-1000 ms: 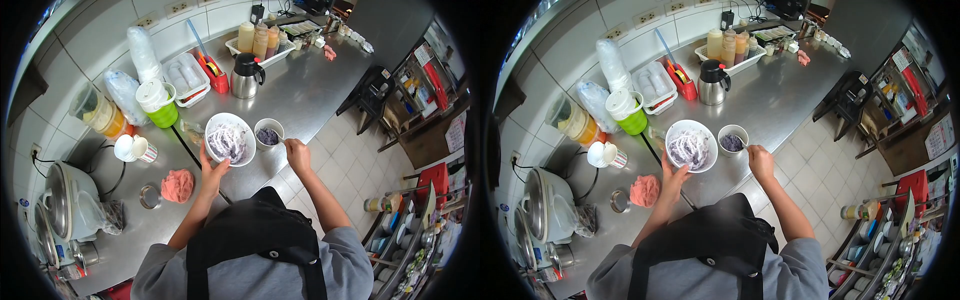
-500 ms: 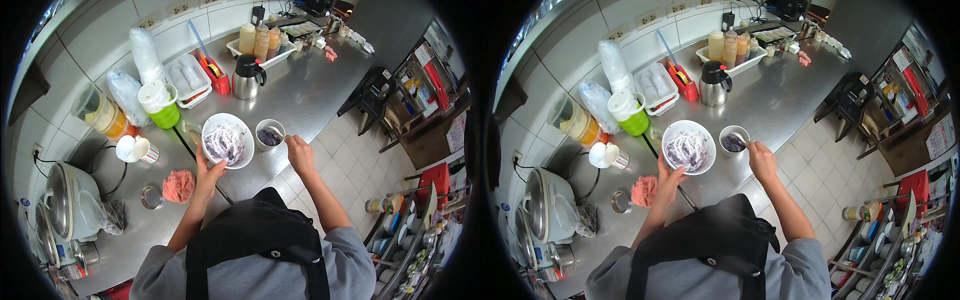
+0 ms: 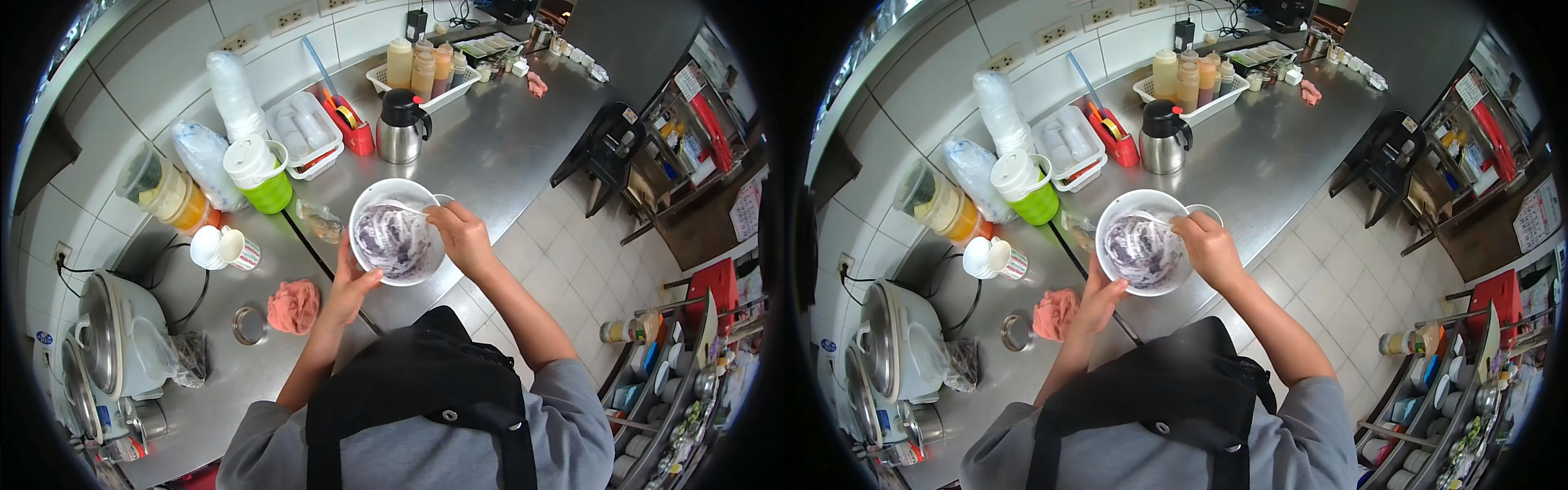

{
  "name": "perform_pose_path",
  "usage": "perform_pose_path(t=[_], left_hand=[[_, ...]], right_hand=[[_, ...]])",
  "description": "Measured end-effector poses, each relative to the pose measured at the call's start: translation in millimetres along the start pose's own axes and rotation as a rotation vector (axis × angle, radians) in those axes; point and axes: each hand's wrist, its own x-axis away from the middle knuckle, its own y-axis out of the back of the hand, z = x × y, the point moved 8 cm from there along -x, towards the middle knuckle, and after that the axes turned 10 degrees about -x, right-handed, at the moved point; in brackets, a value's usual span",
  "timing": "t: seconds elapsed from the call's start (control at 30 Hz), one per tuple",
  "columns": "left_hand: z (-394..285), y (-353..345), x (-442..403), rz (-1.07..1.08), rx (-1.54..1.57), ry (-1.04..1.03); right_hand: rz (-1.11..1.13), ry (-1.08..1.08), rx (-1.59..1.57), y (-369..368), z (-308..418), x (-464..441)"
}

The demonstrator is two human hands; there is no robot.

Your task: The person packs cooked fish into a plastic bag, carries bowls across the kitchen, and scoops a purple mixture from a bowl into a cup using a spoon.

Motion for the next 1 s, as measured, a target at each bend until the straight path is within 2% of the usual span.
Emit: perform_pose_path(t=[0.1,0.17,0.2,0.3,0.47,0.5,0.57,0.67,0.77,0.9,0.97,1.0], left_hand=[[-12.5,-9.4,0.0,0.027,0.007,-0.033],[-16.0,-3.1,-1.6,0.020,0.010,-0.066],[-21.5,0.4,-1.5,0.013,-0.033,-0.108],[-30.5,-0.2,-1.7,0.018,-0.081,-0.155],[-29.2,-10.2,-2.6,0.043,-0.072,-0.135],[-30.6,-9.7,-2.4,0.039,-0.074,-0.141],[-31.6,-8.7,-2.1,0.030,-0.067,-0.133],[-34.3,-5.3,-0.5,0.006,-0.070,-0.160],[-32.4,-9.5,-2.2,0.031,-0.072,-0.156],[-37.7,-20.6,-0.3,0.059,-0.078,-0.103],[-40.7,-18.1,0.2,0.044,-0.123,-0.134],[-44.2,-15.3,0.6,0.048,-0.157,-0.193]], right_hand=[[0.027,0.111,-0.046,-0.6,12.8,-2.6],[0.225,0.334,0.093,-2.1,30.6,15.5],[0.306,0.336,0.115,1.7,31.8,18.2],[0.290,0.274,0.112,16.3,26.7,11.0],[0.043,0.072,0.043,27.0,2.8,-12.7],[0.044,0.079,0.041,29.3,0.4,-9.6],[0.191,0.092,-0.009,26.1,-4.7,0.3],[0.238,0.064,-0.104,28.5,-1.7,4.9],[0.108,-0.008,-0.096,25.6,6.5,-12.1],[0.084,0.071,-0.146,19.9,18.1,-21.0],[0.276,0.140,-0.145,18.6,18.9,-11.6],[0.280,0.137,-0.147,22.2,14.3,-8.8]])
